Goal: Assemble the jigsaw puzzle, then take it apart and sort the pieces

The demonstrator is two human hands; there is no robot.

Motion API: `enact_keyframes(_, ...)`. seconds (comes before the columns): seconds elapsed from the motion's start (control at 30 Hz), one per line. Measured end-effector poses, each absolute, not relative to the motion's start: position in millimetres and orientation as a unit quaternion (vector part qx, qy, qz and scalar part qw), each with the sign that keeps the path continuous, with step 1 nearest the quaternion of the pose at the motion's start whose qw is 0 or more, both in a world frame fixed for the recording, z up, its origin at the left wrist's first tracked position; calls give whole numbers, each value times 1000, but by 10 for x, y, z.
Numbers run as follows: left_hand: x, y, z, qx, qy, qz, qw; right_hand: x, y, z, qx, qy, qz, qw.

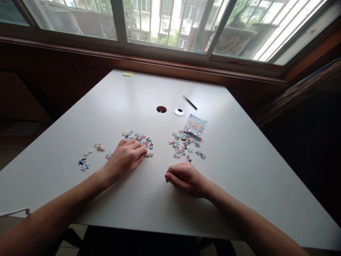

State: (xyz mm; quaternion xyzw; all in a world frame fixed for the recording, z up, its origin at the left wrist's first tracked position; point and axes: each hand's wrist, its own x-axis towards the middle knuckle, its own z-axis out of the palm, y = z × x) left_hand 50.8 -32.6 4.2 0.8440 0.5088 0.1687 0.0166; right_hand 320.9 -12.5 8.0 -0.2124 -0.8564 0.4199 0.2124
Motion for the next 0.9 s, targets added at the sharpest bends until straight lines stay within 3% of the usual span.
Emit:
enact_keyframes(0.4, 370, -263, 31, 792, 589, 155, -23, 3228, -119, 33, -214, -857, 419, 209)
enact_keyframes(0.9, 335, -213, 2, 798, 574, 183, -8, 3214, -123, 65, -213, -856, 424, 205)
